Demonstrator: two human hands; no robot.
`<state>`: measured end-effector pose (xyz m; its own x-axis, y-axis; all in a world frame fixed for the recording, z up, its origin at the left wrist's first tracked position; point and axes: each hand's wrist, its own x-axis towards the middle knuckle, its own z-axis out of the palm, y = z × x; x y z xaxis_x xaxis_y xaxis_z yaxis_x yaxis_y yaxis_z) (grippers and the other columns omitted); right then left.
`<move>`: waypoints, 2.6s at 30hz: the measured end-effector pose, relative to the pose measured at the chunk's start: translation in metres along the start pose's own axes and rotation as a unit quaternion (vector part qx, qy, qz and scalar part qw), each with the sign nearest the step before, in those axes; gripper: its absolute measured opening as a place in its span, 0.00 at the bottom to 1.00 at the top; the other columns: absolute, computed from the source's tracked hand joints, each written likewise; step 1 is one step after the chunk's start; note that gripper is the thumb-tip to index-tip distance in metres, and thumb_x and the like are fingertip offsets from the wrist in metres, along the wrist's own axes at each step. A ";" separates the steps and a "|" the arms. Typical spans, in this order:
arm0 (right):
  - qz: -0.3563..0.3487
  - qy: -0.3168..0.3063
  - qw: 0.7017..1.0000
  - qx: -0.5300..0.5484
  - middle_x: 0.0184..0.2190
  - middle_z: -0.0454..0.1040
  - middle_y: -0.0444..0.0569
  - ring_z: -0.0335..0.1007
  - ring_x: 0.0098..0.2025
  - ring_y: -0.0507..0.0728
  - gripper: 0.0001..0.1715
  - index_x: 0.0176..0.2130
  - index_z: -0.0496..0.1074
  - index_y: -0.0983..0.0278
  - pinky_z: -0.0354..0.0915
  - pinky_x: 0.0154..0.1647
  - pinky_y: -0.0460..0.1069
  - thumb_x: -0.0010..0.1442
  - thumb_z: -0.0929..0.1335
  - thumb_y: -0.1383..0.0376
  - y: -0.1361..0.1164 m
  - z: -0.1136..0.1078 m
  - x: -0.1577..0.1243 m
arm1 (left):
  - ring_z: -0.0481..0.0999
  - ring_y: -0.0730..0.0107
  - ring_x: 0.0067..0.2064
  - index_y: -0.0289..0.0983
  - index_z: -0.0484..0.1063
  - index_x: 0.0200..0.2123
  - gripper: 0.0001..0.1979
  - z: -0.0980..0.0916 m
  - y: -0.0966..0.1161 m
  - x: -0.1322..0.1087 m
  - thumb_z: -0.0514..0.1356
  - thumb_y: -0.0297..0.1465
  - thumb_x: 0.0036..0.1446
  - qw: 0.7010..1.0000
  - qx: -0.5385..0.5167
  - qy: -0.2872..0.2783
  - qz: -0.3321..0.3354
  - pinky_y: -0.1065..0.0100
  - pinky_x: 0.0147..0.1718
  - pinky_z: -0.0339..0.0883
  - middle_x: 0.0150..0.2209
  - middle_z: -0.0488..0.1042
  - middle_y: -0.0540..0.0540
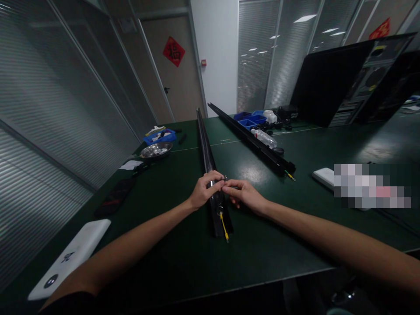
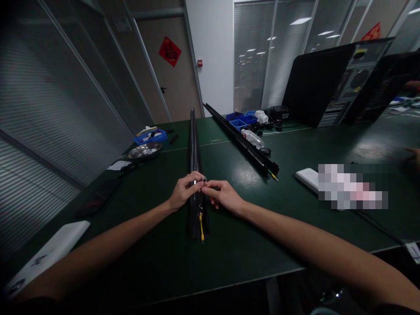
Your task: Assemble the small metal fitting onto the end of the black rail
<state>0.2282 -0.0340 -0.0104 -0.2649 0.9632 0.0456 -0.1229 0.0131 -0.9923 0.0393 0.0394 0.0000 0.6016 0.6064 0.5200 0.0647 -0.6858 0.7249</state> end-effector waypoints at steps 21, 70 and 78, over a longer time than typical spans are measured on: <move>-0.024 -0.025 0.998 -0.052 0.19 0.62 0.37 0.58 0.19 0.48 0.27 0.37 0.76 0.65 0.58 0.19 0.44 0.57 0.75 0.44 0.007 0.001 0.003 | 0.76 0.56 0.48 0.37 0.70 0.24 0.25 0.000 0.009 -0.002 0.54 0.43 0.73 0.998 0.038 -0.021 0.047 0.53 0.55 0.64 0.42 0.79 0.39; -0.102 -0.056 0.990 -0.084 0.31 0.64 0.41 0.59 0.23 0.47 0.24 0.39 0.75 0.64 0.58 0.19 0.43 0.66 0.70 0.45 0.005 0.004 -0.005 | 0.76 0.59 0.44 0.35 0.76 0.36 0.11 0.001 0.008 -0.009 0.60 0.35 0.71 0.989 0.014 0.010 0.147 0.57 0.46 0.72 0.40 0.76 0.41; -0.105 -0.048 0.990 -0.077 0.33 0.64 0.42 0.60 0.24 0.47 0.25 0.36 0.74 0.65 0.58 0.19 0.43 0.64 0.72 0.45 0.007 0.004 -0.005 | 0.76 0.59 0.46 0.35 0.74 0.32 0.17 0.001 0.009 -0.011 0.55 0.34 0.74 0.990 0.021 0.000 0.141 0.58 0.47 0.72 0.41 0.76 0.39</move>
<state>0.2250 -0.0395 -0.0175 -0.3402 0.9046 0.2568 -0.0390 0.2593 -0.9650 0.0340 0.0257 0.0000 0.6006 0.3877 0.6992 -0.0733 -0.8442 0.5310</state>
